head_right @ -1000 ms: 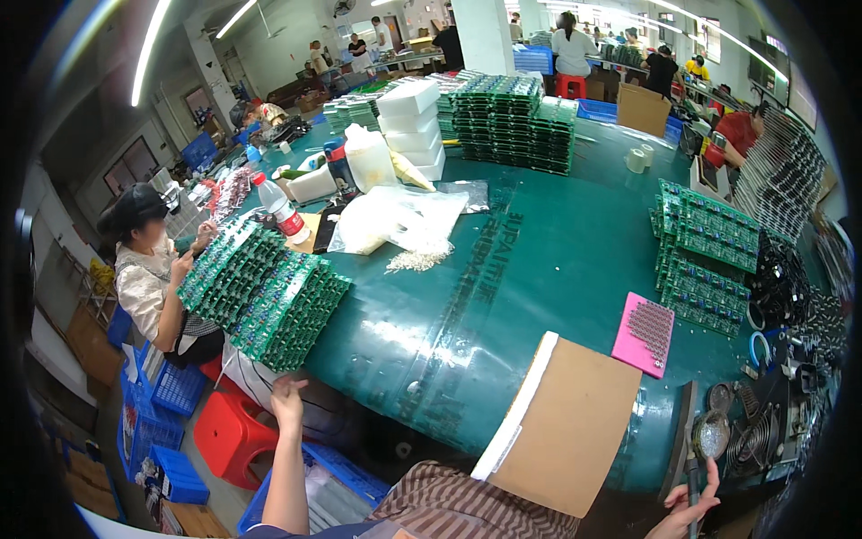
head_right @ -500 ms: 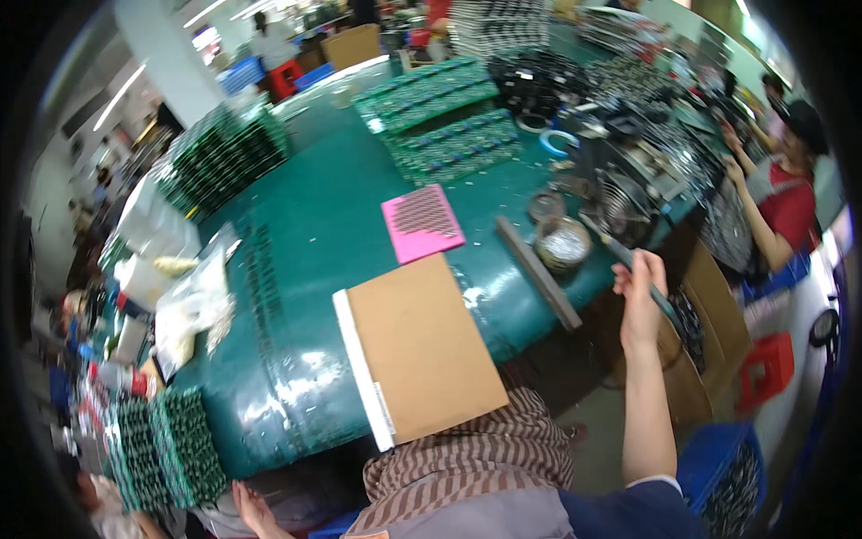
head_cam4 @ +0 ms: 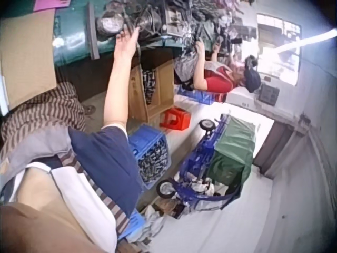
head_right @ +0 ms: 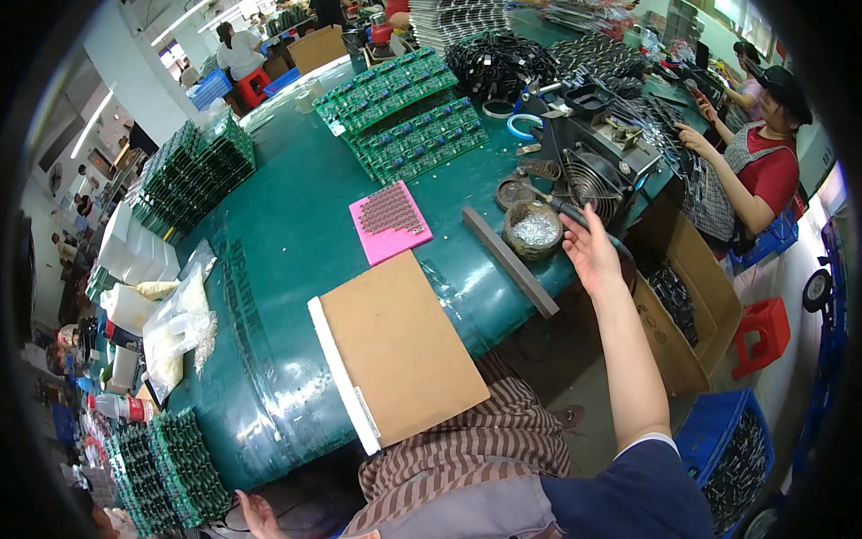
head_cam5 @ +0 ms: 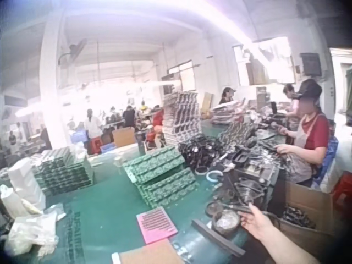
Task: The person clears the workstation by moving circuit boards and cardboard aside, then positions a circuit board panel and installs small electronic components onto it by hand.
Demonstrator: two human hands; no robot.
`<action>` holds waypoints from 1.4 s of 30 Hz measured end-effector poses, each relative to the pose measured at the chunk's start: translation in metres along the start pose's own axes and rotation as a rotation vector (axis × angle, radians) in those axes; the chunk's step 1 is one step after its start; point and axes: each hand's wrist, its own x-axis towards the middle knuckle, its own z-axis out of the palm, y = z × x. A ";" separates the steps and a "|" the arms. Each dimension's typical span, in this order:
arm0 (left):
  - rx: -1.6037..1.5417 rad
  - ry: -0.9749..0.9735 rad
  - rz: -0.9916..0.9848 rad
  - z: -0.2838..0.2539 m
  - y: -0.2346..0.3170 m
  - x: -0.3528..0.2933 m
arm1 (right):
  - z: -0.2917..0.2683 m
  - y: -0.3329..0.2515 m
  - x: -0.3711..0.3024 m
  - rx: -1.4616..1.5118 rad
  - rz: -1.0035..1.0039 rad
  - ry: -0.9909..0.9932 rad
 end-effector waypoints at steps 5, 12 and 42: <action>0.119 0.193 0.087 -0.007 -0.012 0.005 | -0.023 0.004 0.029 0.114 0.095 0.030; 0.235 0.184 0.169 0.008 -0.004 -0.015 | 0.000 0.016 0.024 -0.010 0.012 0.205; 0.930 0.002 1.137 0.159 -0.070 -0.133 | 0.007 -0.002 -0.059 -0.339 0.102 0.000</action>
